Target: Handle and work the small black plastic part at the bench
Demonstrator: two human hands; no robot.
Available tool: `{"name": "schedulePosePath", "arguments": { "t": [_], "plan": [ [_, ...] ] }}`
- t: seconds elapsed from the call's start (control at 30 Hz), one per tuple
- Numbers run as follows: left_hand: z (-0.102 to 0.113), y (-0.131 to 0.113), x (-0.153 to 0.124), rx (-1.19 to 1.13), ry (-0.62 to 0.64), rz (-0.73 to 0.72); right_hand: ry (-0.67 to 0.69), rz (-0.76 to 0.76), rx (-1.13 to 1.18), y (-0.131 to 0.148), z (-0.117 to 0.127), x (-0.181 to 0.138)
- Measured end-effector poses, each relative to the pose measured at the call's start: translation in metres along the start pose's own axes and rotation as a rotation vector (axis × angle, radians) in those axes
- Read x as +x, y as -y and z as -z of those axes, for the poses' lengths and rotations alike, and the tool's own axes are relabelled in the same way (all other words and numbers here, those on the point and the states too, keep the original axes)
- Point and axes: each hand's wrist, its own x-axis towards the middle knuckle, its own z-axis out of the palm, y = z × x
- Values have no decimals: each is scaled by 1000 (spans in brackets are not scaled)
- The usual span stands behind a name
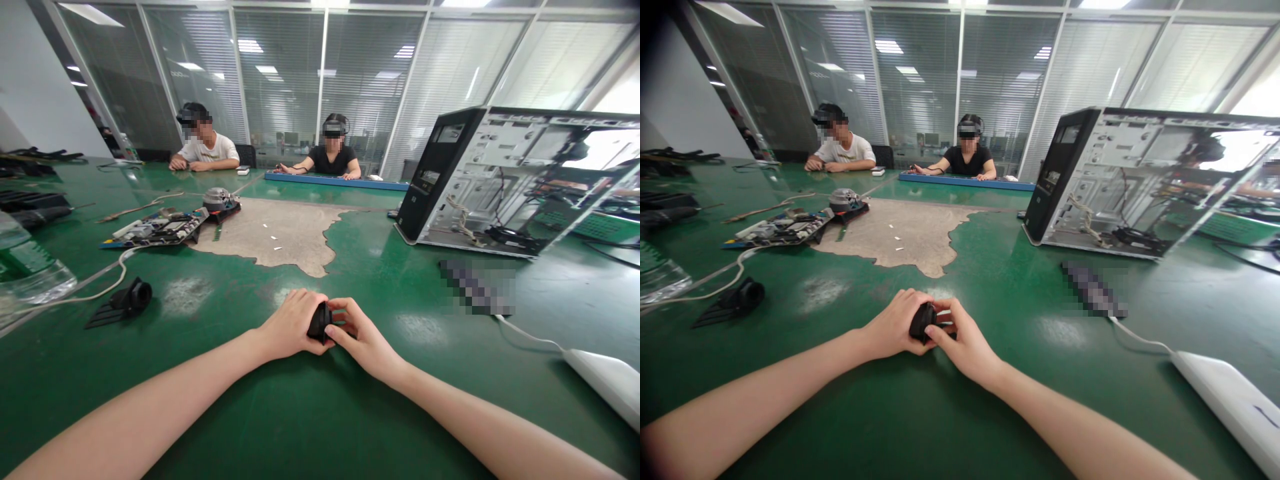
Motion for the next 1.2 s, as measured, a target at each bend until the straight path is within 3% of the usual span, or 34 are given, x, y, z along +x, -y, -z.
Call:
{"name": "schedulePosePath", "arguments": {
  "t": [0.27, 0.6, 0.87, 1.2],
  "plan": [
    [-1, 1, 0, 0, 13, 15, 10, 119, -63, -2, 1, -1],
    [0, -1, 1, 4, 9, 10, -9, 1, -10, 1, 0, 1],
    [-1, 1, 0, 34, 12, 0, 19, 109, -55, 0, 1, -1],
    [1, 0, 0, 24, 19, -10, 12, 17, -25, -2, 1, 0]
  ]
}}
